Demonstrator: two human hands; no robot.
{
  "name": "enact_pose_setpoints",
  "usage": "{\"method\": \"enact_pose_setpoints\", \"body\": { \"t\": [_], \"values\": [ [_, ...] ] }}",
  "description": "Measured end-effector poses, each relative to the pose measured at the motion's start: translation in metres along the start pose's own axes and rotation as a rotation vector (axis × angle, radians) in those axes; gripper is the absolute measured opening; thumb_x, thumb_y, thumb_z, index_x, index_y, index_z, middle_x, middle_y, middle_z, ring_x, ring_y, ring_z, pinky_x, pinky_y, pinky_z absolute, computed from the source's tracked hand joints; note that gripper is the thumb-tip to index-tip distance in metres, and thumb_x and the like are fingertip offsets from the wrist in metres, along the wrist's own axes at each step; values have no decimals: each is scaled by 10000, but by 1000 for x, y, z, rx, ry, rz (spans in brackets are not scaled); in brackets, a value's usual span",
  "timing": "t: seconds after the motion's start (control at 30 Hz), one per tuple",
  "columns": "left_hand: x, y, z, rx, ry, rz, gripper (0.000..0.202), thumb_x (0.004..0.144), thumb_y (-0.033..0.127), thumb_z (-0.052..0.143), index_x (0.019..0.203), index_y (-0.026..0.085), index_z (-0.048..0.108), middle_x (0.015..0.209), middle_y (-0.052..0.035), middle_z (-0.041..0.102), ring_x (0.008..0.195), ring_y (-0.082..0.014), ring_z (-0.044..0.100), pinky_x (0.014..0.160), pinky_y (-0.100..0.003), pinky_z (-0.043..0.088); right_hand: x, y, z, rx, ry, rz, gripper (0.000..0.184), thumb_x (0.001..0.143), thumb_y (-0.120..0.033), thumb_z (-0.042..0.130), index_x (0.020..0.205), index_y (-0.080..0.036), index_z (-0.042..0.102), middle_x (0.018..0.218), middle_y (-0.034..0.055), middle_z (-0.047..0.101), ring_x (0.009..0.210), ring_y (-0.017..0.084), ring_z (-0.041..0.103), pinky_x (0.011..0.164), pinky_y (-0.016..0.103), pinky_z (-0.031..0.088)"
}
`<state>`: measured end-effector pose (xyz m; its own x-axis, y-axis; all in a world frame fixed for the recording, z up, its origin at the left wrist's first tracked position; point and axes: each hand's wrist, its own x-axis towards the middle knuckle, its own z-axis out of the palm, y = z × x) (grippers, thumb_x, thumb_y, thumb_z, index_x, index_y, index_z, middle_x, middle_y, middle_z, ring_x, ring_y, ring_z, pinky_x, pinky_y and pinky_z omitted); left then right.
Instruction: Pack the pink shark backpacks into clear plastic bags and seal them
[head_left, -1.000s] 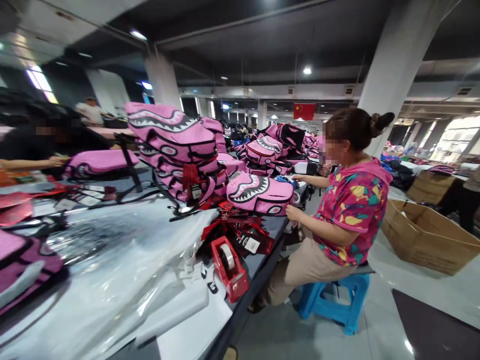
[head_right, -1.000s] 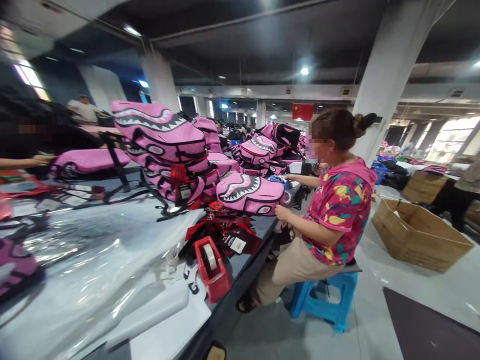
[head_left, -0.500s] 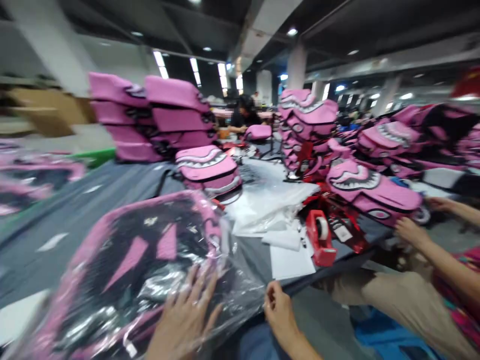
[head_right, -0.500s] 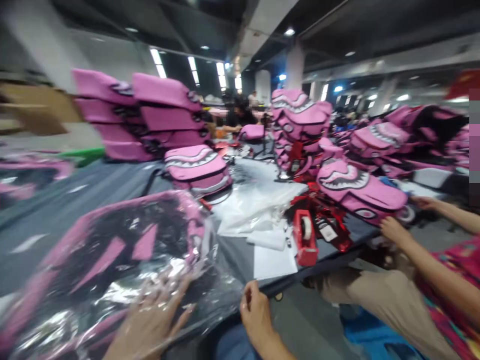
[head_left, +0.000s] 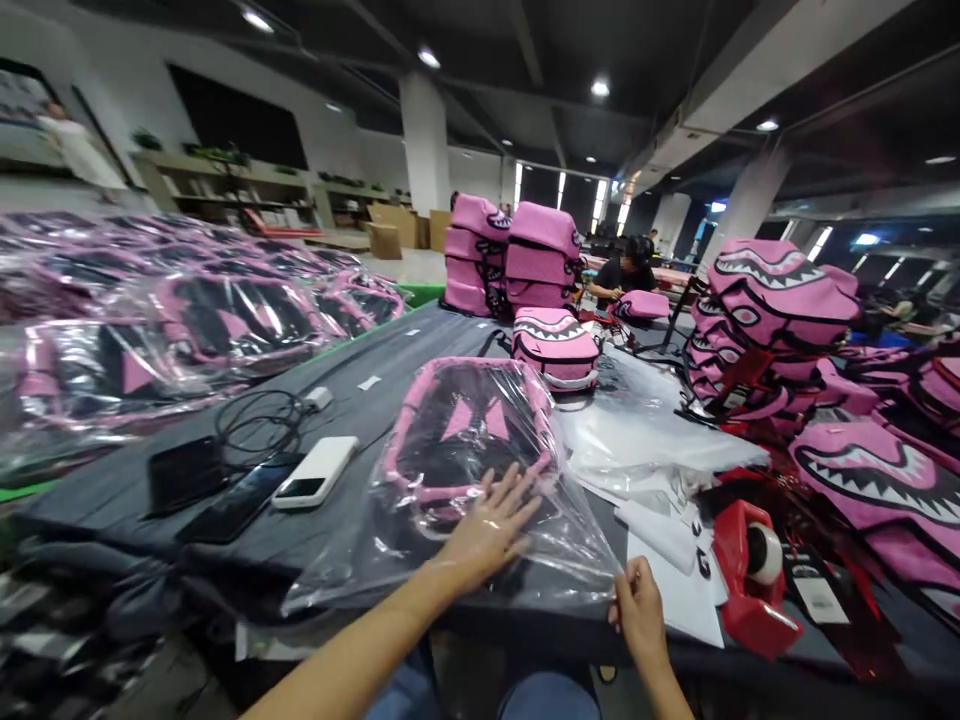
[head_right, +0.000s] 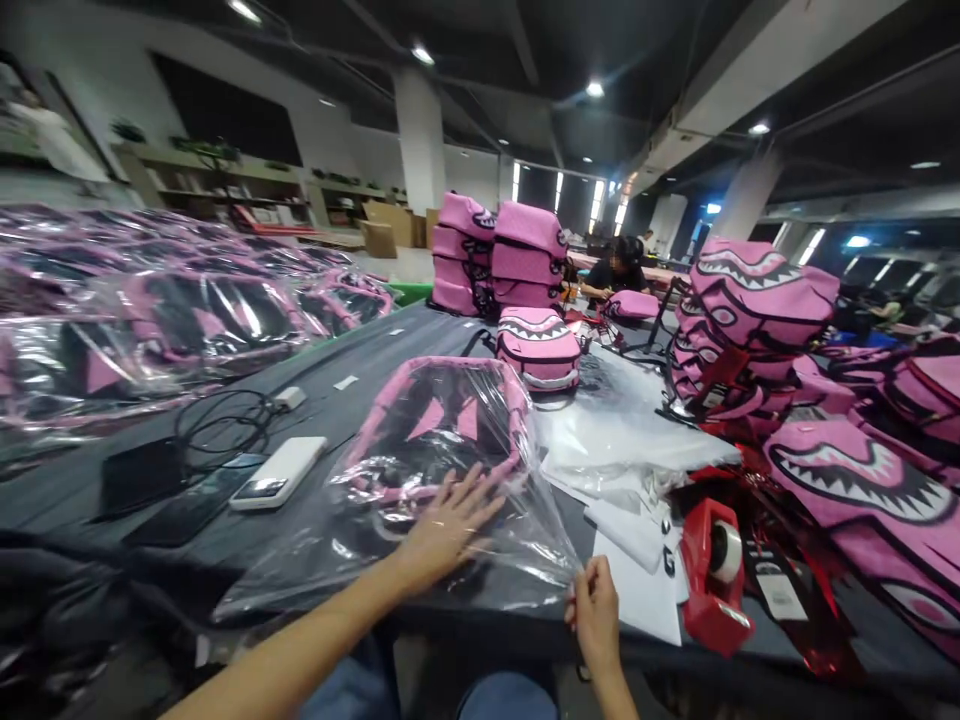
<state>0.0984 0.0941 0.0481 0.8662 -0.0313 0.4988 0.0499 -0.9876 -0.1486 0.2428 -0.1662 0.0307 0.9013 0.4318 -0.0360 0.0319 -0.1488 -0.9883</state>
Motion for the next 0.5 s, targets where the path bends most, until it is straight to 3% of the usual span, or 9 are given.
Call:
{"method": "enact_pose_setpoints", "body": {
  "t": [0.07, 0.13, 0.2, 0.27, 0.33, 0.37, 0.43, 0.5],
  "values": [
    [-17, 12, -4, -19, 23, 26, 667, 951, 446, 627, 1547, 252, 398, 1643, -114, 367, 1546, -347, 256, 1214, -602, 300, 4, 16, -11, 27, 17, 67, 769, 563, -954, 622, 754, -263, 342, 521, -55, 535, 347, 128, 460, 324, 201, 280],
    [-36, 11, -10, 39, 119, -15, 638, 984, 366, 580, 1564, 211, 363, 1598, -117, 442, 1531, -306, 304, 1208, -519, 351, -5, 34, -13, 22, -30, 123, 702, 684, -937, 552, 702, -252, 398, 475, -30, 513, 325, 124, 426, 325, 213, 269],
    [-52, -5, -17, 124, 251, -122, 590, 1011, 273, 508, 1569, 170, 348, 1517, -121, 545, 1493, -277, 383, 1187, -461, 387, -22, 49, 1, -18, -174, 168, 716, 777, -932, 436, 608, -237, 440, 407, -14, 440, 315, 118, 398, 336, 224, 285],
    [-61, -30, -20, 156, 323, -206, 566, 1026, 246, 457, 1574, 164, 340, 1464, -120, 596, 1444, -262, 460, 1166, -442, 415, -38, 56, 34, -73, -421, 125, 737, 786, -926, 449, 616, -214, 537, 422, -3, 466, 355, 132, 472, 368, 227, 364],
    [-64, -54, -19, 156, 333, -204, 553, 1032, 249, 437, 1575, 194, 346, 1459, -110, 604, 1405, -246, 511, 1153, -427, 435, -39, 51, 77, -153, -572, -71, 644, 875, -808, 510, 875, -187, 682, 561, 17, 611, 449, 159, 597, 435, 239, 478],
    [-65, -62, -17, 161, 329, -180, 549, 1030, 244, 430, 1573, 206, 355, 1464, -106, 600, 1398, -240, 520, 1152, -420, 438, -34, 45, 98, -217, -547, -234, 549, 951, -694, 510, 1052, -189, 699, 687, 40, 690, 536, 176, 666, 504, 259, 545],
    [-67, -70, -11, 203, 344, -153, 544, 1025, 231, 425, 1566, 215, 375, 1478, -104, 587, 1405, -244, 513, 1151, -417, 441, -12, 27, 134, -400, -336, -633, 390, 1051, -412, 442, 1345, -228, 620, 1036, 99, 760, 838, 221, 761, 737, 322, 635],
    [-69, -69, -5, 257, 360, -178, 544, 1020, 247, 440, 1560, 201, 387, 1500, -118, 564, 1426, -269, 489, 1146, -440, 449, 14, 7, 157, -607, -91, -1040, 505, 1016, -188, 421, 1512, -253, 490, 1371, 112, 658, 1216, 250, 672, 991, 363, 590]
  ]
}}
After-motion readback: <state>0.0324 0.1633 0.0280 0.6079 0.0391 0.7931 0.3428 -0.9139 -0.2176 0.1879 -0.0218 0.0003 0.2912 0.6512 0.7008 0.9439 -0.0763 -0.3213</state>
